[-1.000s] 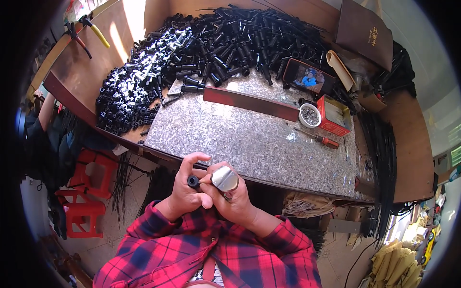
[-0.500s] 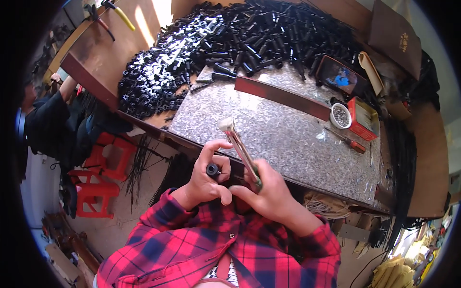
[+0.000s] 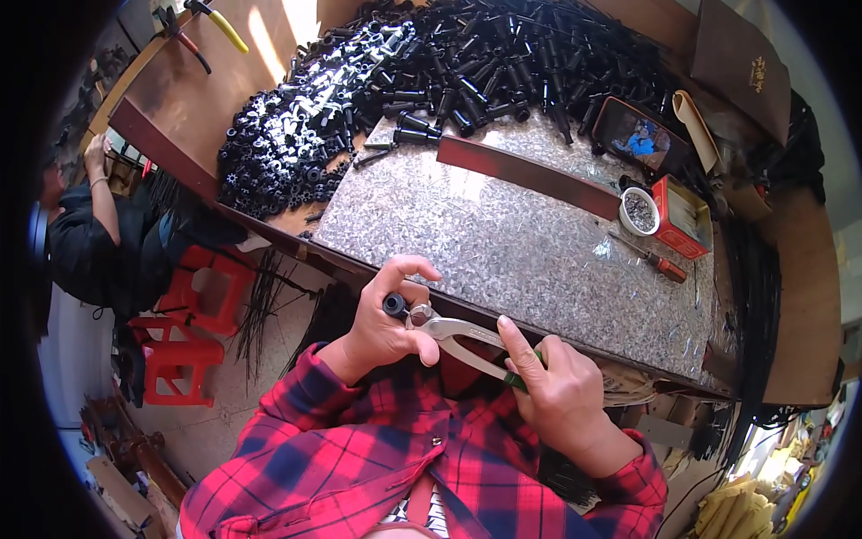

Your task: Assembling plastic brushes by grouping bristles and securing them with a plastic clip.

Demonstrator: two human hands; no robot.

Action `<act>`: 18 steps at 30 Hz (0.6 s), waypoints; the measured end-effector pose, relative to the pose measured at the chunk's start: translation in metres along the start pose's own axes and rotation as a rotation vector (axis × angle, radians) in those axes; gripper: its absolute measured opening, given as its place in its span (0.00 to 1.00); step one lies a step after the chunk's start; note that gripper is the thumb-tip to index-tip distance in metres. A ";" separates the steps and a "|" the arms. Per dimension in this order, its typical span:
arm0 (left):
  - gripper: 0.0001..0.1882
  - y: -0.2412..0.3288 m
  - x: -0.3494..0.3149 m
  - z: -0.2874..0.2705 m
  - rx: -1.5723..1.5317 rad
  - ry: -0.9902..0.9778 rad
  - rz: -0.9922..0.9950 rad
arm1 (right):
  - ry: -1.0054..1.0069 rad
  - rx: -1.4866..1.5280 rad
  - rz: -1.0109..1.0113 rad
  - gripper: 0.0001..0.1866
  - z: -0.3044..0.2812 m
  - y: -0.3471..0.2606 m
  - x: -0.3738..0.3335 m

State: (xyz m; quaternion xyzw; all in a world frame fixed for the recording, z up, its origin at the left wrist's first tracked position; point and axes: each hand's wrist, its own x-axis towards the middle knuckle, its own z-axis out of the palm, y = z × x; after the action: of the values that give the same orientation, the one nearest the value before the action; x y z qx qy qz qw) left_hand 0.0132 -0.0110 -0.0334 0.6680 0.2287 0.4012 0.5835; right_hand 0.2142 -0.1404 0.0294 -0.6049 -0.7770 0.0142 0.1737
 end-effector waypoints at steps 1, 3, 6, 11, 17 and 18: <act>0.43 0.000 0.000 0.000 0.023 -0.012 0.006 | 0.009 -0.009 0.003 0.35 0.001 0.000 -0.001; 0.43 0.001 0.000 0.001 0.046 -0.024 0.011 | 0.020 -0.039 0.009 0.35 0.003 -0.001 -0.003; 0.46 0.003 0.000 0.009 0.003 0.027 -0.003 | 0.053 -0.088 0.004 0.35 0.003 0.000 -0.003; 0.47 -0.002 -0.001 0.013 0.140 0.056 0.089 | 0.074 -0.144 -0.004 0.34 -0.004 0.000 0.000; 0.47 0.005 -0.002 0.013 0.132 0.035 0.015 | 0.021 -0.149 -0.016 0.33 -0.006 0.002 -0.001; 0.47 0.005 -0.002 0.013 0.133 0.036 0.014 | 0.006 -0.149 -0.014 0.33 -0.007 0.002 -0.001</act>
State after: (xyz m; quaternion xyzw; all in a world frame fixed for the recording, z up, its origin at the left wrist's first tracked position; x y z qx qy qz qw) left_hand 0.0222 -0.0211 -0.0292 0.6997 0.2604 0.4011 0.5308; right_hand 0.2185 -0.1423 0.0347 -0.6109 -0.7795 -0.0463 0.1307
